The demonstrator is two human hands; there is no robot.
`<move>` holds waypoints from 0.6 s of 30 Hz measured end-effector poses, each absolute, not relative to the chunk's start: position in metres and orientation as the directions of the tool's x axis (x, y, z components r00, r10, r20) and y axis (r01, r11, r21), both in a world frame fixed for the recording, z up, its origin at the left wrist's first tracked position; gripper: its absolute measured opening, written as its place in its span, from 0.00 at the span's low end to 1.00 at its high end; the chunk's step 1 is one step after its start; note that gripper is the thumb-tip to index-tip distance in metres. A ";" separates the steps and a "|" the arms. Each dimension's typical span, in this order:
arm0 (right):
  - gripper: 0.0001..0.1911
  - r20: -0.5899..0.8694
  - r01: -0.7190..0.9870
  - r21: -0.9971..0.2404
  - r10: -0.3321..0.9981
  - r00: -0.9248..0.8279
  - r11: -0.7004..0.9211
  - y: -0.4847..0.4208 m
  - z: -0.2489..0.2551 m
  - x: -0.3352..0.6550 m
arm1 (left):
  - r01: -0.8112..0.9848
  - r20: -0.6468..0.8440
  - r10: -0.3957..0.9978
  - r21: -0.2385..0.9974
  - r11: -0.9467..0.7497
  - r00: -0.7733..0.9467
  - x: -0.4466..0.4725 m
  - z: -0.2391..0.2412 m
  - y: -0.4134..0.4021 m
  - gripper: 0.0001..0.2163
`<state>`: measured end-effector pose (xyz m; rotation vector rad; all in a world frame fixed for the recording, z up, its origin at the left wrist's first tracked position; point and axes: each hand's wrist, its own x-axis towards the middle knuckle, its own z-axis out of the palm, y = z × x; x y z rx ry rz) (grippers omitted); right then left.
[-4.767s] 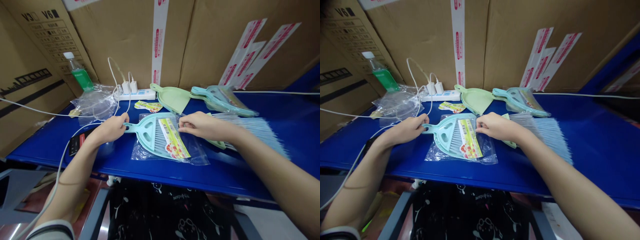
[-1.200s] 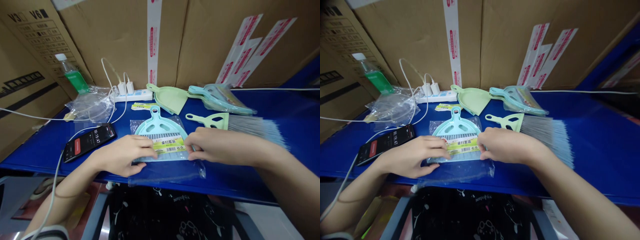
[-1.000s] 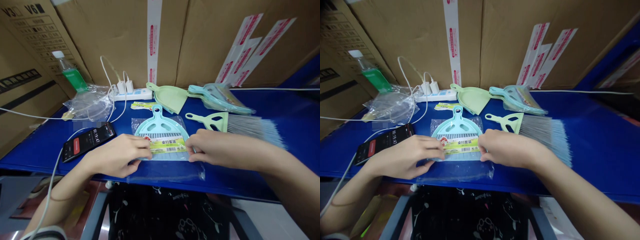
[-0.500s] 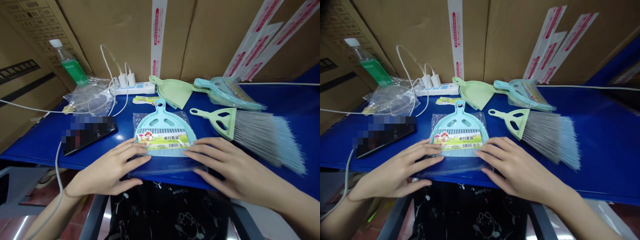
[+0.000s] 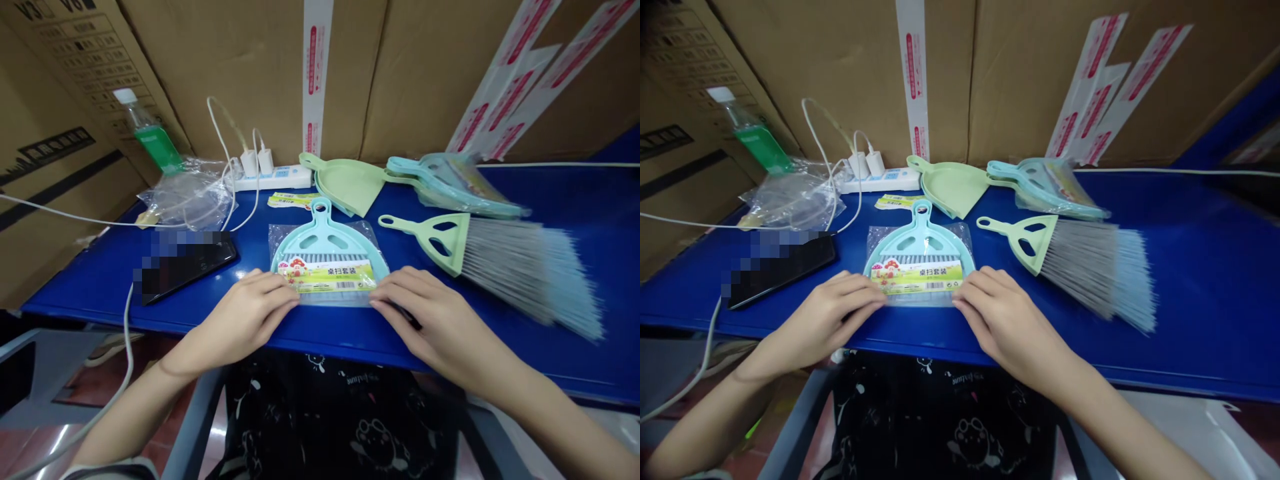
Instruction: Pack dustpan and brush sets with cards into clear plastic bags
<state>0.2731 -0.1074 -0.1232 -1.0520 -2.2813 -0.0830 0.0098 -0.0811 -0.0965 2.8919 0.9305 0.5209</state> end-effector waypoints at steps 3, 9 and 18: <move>0.12 0.559 0.728 -0.259 0.713 -0.423 0.635 -0.107 -0.125 0.269 | 0.585 0.269 0.617 0.198 -0.787 0.739 0.012 -0.094 -0.076 0.13; 0.13 0.492 0.780 -0.335 0.804 -0.333 0.528 -0.105 -0.123 0.264 | 0.630 0.269 0.633 0.108 -0.769 0.726 0.015 -0.089 -0.068 0.13; 0.09 0.295 0.658 -0.594 0.886 -0.357 0.463 -0.087 -0.101 0.266 | 0.654 0.187 0.657 0.087 -0.751 0.730 0.019 -0.081 -0.048 0.10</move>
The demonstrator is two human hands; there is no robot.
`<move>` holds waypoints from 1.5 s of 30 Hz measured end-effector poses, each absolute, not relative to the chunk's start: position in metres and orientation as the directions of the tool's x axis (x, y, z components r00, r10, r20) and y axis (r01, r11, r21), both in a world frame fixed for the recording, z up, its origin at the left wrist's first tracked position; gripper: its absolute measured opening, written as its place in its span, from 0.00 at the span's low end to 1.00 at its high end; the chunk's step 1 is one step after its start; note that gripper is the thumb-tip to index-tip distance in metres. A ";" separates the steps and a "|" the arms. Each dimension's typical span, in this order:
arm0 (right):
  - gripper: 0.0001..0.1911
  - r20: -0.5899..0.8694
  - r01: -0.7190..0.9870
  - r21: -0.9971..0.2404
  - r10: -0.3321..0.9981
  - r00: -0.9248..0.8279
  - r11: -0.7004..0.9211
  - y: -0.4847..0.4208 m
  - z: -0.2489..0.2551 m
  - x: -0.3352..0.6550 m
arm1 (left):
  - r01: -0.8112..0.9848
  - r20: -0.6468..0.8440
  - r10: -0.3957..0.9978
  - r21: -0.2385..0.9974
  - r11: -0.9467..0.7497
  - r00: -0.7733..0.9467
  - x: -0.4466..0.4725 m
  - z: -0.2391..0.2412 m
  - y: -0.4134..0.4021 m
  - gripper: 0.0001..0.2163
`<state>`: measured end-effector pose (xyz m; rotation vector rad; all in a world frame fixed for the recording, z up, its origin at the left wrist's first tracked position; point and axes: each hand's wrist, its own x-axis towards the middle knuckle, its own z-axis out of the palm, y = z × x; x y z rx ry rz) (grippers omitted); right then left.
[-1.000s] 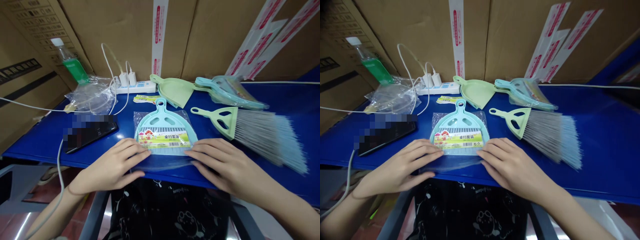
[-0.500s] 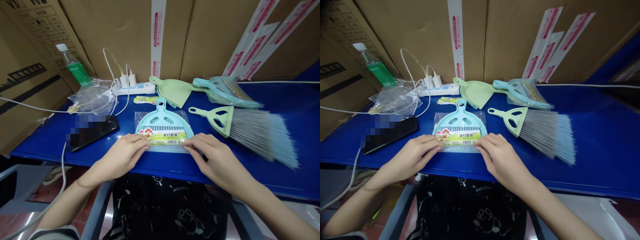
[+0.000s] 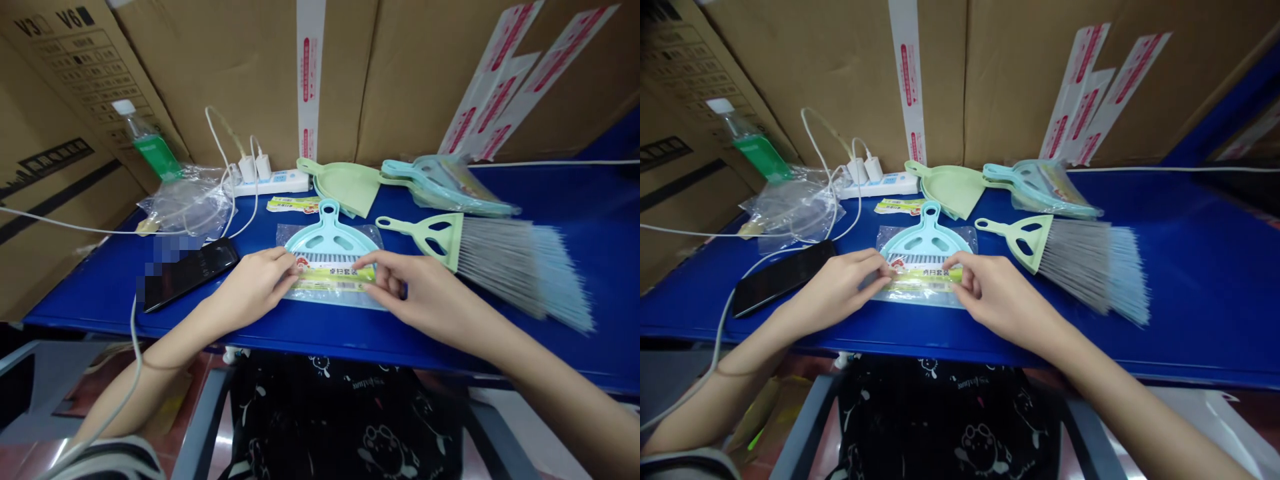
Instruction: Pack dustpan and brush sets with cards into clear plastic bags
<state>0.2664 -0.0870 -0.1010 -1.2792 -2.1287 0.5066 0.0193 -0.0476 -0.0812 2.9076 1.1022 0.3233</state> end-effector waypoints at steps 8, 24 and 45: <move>0.08 0.456 0.730 -0.477 0.848 -0.270 0.490 -0.089 -0.109 0.259 | 0.652 0.252 0.623 -0.044 -0.757 0.741 0.022 -0.088 -0.050 0.08; 0.09 0.634 0.742 -0.256 0.687 -0.355 0.620 -0.083 -0.123 0.256 | 0.946 0.493 0.808 -0.143 -0.292 0.324 0.009 -0.112 -0.062 0.25; 0.17 0.310 0.527 0.123 0.471 -0.825 0.841 -0.052 -0.093 0.270 | 0.445 0.202 0.400 -0.281 -0.851 0.894 0.010 -0.089 -0.038 0.17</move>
